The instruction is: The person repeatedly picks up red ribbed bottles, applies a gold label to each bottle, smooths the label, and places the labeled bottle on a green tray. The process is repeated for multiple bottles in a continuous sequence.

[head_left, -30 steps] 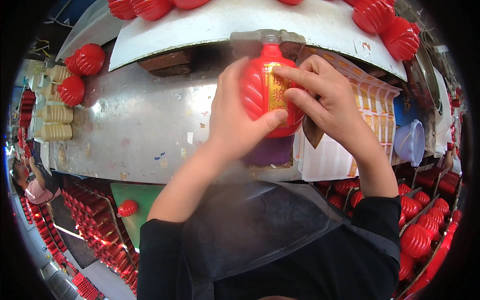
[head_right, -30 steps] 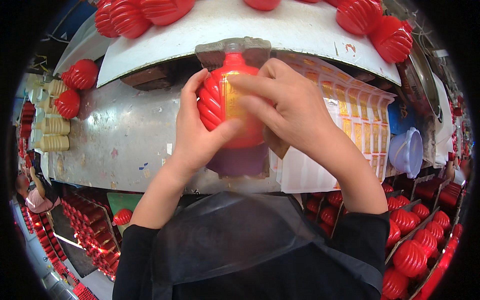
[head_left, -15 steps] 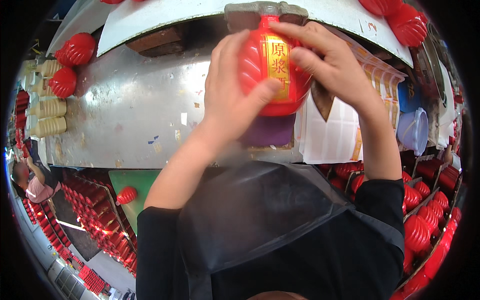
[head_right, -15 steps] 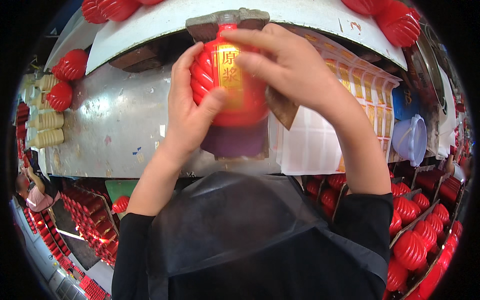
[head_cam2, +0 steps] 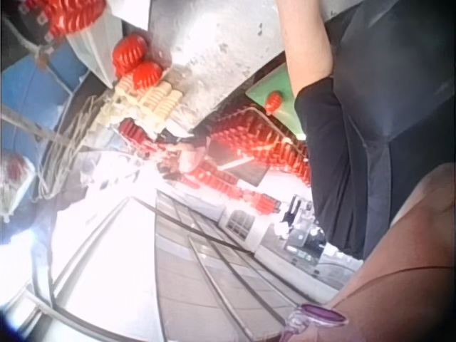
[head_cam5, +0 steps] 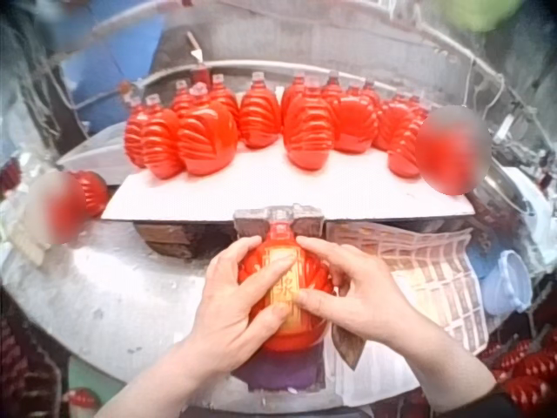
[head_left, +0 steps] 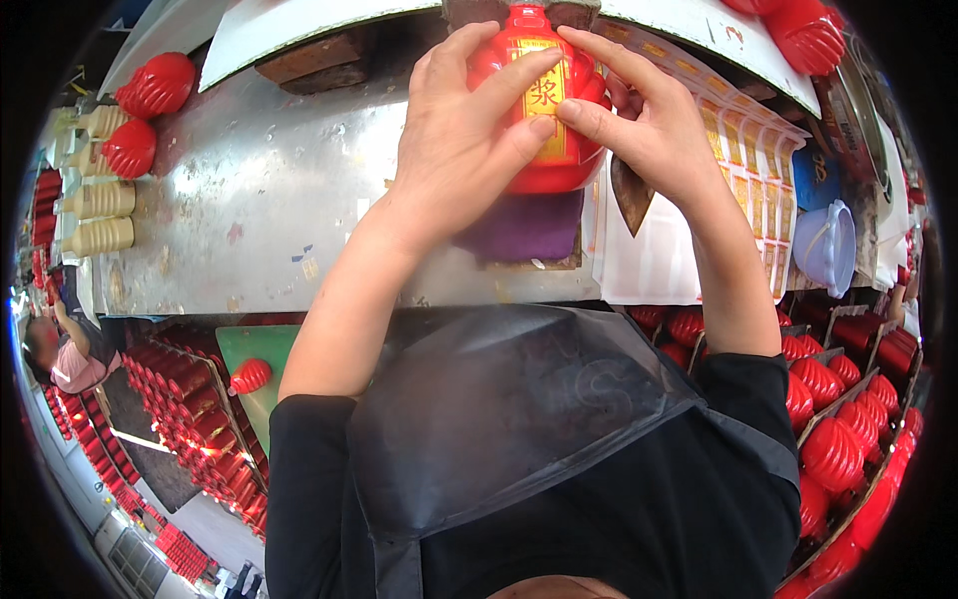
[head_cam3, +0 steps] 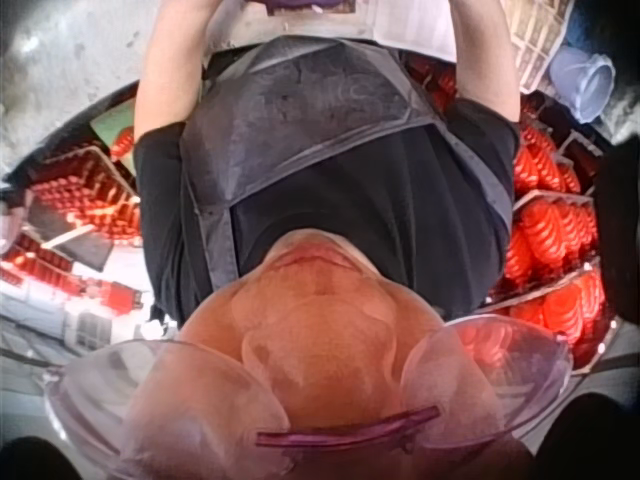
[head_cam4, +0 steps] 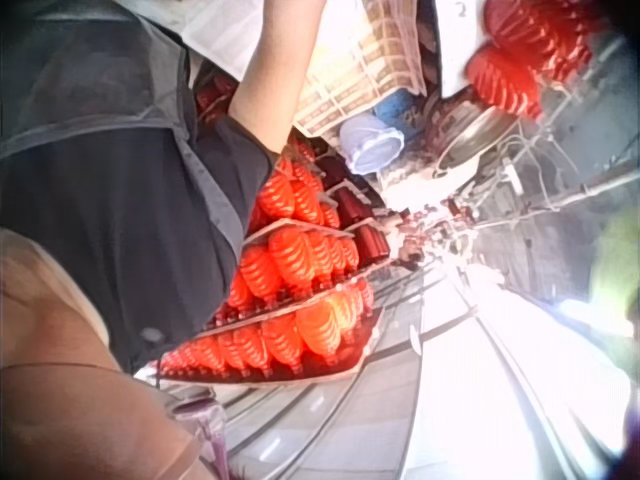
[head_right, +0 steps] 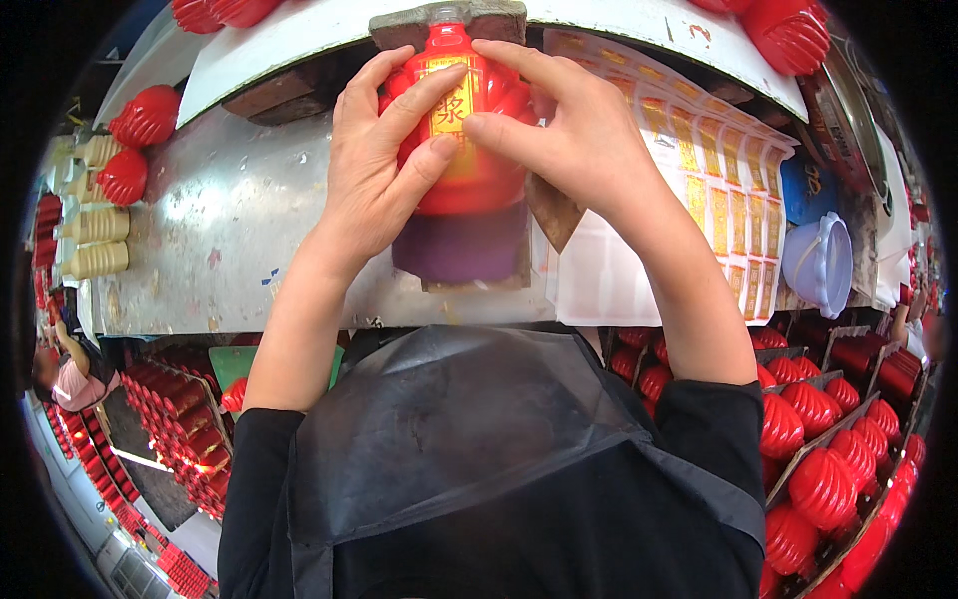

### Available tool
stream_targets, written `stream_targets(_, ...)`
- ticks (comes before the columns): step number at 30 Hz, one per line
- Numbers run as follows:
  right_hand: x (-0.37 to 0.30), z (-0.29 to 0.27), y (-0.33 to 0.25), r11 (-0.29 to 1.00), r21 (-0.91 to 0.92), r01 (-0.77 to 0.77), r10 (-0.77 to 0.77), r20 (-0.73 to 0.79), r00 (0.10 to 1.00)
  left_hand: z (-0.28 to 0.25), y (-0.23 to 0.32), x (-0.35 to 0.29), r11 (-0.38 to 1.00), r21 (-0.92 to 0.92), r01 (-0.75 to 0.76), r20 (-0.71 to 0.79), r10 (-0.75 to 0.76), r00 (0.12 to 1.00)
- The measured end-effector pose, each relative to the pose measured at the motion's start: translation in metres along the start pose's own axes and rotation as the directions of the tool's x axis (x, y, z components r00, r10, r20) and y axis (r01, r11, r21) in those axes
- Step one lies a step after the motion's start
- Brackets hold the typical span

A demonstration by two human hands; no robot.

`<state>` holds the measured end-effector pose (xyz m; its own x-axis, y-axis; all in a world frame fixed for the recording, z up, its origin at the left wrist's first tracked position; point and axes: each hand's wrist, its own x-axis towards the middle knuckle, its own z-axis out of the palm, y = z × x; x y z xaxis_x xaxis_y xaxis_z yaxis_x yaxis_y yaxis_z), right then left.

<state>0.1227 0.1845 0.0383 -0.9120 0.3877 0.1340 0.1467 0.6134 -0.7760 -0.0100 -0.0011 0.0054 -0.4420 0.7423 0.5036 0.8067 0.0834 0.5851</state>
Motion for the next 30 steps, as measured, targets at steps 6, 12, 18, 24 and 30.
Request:
stream_targets(6, 0.001, -0.001, -0.002, 1.0, 0.001, 0.011, -0.011, -0.004, 1.0, 0.003, 0.0, -0.002, 1.0, 0.022, 0.018, -0.001, -0.018, 1.0)
stream_targets(12, 0.001, -0.004, 0.001, 0.993, 0.114, -0.03, 0.021, 0.079, 0.997, 0.001, -0.015, 0.001, 0.97, -0.242, -0.001, -0.024, -0.005, 1.0)
stream_targets(18, -0.002, 0.001, 0.001, 0.995, -0.077, 0.063, -0.062, 0.011, 0.998, 0.003, -0.016, -0.002, 0.865, -0.474, 0.163, 0.038, -0.165, 0.986)
stream_targets(24, -0.003, 0.003, -0.005, 0.979, -0.199, 0.034, -0.036, -0.004, 0.999, 0.003, -0.011, -0.001, 0.932, -0.333, 0.143, 0.025, -0.143, 0.989)
stream_targets(30, -0.004, 0.004, -0.008, 0.977, -0.211, 0.006, -0.009, -0.012, 1.0, 0.003, -0.013, -0.001, 0.937, -0.319, 0.141, 0.022, -0.141, 0.99)
